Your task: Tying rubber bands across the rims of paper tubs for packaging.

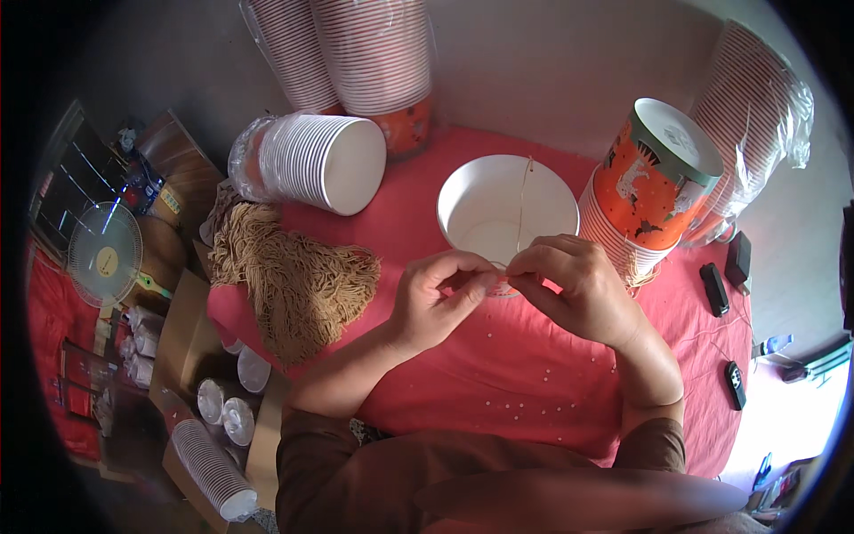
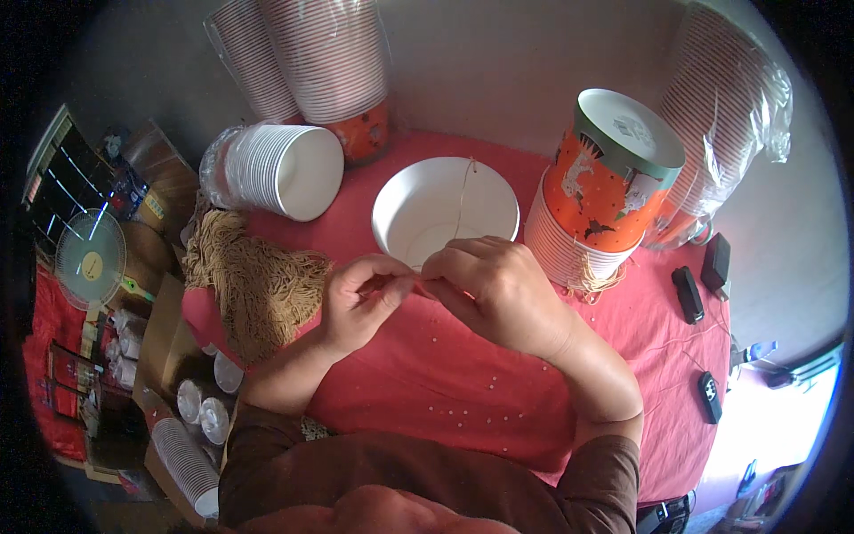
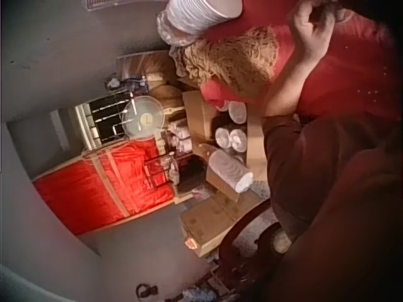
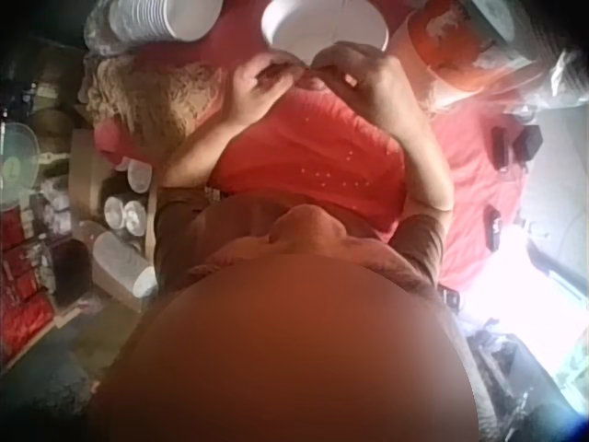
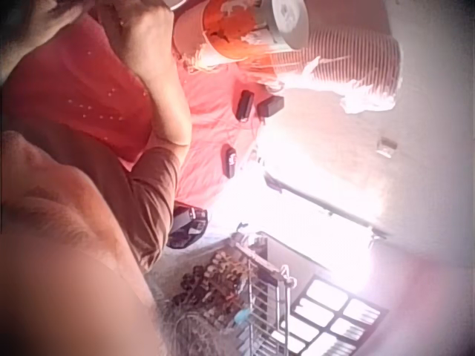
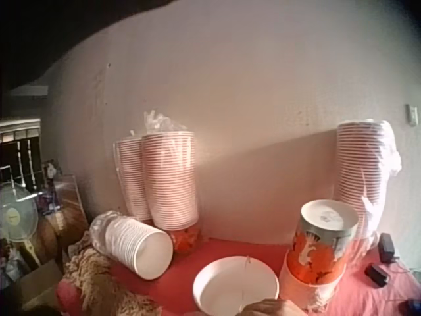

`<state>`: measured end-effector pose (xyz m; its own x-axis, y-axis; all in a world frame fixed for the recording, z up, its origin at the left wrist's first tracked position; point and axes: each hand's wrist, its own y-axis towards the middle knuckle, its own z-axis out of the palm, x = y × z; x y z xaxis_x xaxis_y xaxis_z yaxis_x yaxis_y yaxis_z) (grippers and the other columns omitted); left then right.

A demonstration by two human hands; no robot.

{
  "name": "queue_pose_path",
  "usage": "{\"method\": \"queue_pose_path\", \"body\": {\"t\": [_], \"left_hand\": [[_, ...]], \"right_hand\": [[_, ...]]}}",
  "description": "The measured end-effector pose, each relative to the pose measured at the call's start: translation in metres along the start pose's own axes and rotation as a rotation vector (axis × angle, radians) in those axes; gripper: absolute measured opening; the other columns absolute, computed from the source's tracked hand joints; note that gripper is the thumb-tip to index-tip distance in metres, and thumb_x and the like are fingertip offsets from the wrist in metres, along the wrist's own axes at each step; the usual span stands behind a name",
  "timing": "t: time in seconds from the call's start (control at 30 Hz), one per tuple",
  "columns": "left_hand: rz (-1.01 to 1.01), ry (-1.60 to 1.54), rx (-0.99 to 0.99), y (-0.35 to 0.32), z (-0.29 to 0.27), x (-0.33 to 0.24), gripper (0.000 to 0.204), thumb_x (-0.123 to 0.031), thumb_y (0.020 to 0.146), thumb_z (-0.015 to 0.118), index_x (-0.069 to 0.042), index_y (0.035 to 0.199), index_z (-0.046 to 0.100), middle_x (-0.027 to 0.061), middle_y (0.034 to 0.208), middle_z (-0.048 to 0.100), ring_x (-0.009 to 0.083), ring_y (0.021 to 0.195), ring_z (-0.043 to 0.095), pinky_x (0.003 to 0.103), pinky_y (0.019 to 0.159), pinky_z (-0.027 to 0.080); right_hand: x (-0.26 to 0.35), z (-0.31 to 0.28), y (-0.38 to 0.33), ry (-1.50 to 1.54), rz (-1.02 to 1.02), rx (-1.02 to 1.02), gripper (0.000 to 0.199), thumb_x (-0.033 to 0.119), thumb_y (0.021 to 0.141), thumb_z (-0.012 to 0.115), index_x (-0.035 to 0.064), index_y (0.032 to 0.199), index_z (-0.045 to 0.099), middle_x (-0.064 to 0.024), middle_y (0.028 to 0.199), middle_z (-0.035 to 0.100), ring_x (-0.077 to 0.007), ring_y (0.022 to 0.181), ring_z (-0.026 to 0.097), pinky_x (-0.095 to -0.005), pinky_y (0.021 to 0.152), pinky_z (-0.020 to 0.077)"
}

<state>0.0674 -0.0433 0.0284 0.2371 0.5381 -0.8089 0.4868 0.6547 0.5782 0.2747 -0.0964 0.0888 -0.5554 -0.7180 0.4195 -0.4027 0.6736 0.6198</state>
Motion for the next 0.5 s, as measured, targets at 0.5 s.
{"method": "queue_pose_path", "body": {"t": [0.5], "left_hand": [[0.082, 0.368, -0.04, 0.003, 0.002, -0.001, 0.014, 0.002, 0.083, 0.072, 0.0, 0.096, 0.07, 0.0105, 0.083, 0.073, 0.0174, 0.072, 0.072, 0.028, 0.059, 0.056]], "right_hand": [[0.005, 0.005, 0.002, 0.077, -0.049, 0.019, 0.024, -0.008, 0.08, 0.066, 0.001, 0.102, 0.065, -0.0127, 0.088, 0.069, -0.0298, 0.078, 0.07, -0.0378, 0.065, 0.0564]]}}
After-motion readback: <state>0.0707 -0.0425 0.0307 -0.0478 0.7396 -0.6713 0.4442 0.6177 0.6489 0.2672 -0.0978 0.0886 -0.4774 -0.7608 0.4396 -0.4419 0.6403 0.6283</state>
